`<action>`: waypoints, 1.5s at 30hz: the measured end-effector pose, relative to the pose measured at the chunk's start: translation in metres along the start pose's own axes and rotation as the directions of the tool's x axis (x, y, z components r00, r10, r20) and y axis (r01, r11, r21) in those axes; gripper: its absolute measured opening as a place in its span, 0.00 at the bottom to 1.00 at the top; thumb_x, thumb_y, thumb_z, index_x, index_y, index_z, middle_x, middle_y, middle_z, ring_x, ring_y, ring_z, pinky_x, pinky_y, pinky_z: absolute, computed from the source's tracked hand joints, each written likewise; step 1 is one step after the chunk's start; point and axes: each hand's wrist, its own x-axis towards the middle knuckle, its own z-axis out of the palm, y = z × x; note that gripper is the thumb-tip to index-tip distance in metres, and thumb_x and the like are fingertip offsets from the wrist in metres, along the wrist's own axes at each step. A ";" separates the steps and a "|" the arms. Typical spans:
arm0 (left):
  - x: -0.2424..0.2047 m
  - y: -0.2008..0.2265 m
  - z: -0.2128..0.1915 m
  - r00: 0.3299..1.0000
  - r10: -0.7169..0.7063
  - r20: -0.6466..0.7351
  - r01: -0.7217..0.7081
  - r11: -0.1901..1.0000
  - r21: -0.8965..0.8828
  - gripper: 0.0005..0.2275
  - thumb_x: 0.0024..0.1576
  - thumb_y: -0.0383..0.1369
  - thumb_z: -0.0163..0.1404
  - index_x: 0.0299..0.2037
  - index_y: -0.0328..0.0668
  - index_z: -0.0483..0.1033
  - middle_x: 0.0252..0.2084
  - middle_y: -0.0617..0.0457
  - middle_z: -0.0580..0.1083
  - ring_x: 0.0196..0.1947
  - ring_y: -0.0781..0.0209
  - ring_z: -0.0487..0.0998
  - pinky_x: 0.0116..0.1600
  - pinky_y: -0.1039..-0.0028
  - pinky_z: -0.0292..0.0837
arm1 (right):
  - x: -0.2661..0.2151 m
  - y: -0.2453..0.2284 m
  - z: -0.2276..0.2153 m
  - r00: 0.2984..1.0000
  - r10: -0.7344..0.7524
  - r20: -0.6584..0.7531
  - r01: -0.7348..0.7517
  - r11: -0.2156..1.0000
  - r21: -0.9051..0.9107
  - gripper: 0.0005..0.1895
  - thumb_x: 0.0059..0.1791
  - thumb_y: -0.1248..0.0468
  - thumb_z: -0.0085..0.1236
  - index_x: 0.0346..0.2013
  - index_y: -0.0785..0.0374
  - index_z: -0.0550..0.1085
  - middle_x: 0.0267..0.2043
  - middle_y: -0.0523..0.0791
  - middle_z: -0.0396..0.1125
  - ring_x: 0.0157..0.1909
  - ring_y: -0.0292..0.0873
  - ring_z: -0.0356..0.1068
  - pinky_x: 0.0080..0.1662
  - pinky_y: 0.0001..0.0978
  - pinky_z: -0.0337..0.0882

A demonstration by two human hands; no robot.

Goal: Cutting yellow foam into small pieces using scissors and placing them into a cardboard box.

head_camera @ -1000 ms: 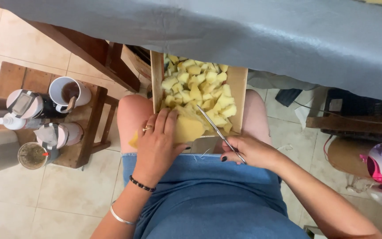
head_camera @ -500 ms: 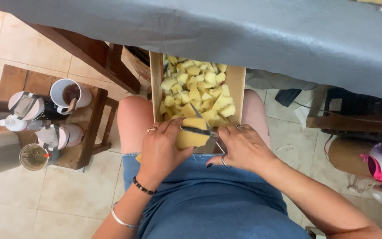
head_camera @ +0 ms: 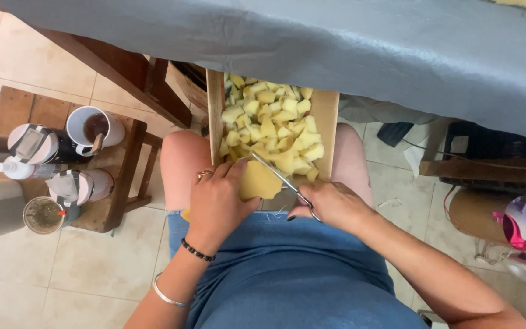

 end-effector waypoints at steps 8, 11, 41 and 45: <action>-0.001 0.003 -0.017 1.000 0.001 -0.019 0.000 1.000 0.021 0.38 0.38 0.47 0.64 0.64 0.57 0.72 0.44 0.50 0.79 0.40 0.43 0.82 0.50 0.54 0.73 | -0.019 0.008 -0.029 0.991 0.028 0.130 -0.038 0.996 0.080 0.28 0.47 0.34 0.52 0.42 0.54 0.68 0.40 0.52 0.71 0.47 0.61 0.74 0.48 0.54 0.74; -0.002 -0.006 -0.011 1.000 -0.025 0.012 0.026 0.997 -0.073 0.37 0.38 0.51 0.64 0.62 0.53 0.73 0.46 0.48 0.79 0.43 0.41 0.82 0.50 0.53 0.72 | -0.024 0.006 -0.033 0.996 0.028 0.089 -0.025 0.999 -0.042 0.39 0.41 0.27 0.57 0.48 0.54 0.67 0.44 0.50 0.69 0.49 0.58 0.73 0.50 0.52 0.73; 0.015 0.004 -0.009 0.994 0.047 -0.098 -0.055 0.995 -0.078 0.29 0.37 0.46 0.62 0.51 0.47 0.77 0.36 0.45 0.77 0.34 0.43 0.78 0.43 0.58 0.71 | 0.001 0.021 0.017 0.923 -0.320 -0.213 0.349 0.929 0.118 0.19 0.50 0.45 0.60 0.46 0.54 0.76 0.46 0.46 0.76 0.48 0.49 0.77 0.46 0.37 0.75; 0.016 0.006 -0.012 0.998 0.029 -0.063 -0.033 0.998 -0.058 0.32 0.38 0.49 0.62 0.55 0.53 0.75 0.40 0.47 0.78 0.39 0.44 0.78 0.45 0.57 0.70 | -0.008 0.002 0.001 0.972 -0.215 -0.098 0.234 0.929 0.287 0.20 0.51 0.51 0.59 0.57 0.44 0.71 0.51 0.36 0.68 0.55 0.35 0.68 0.53 0.28 0.64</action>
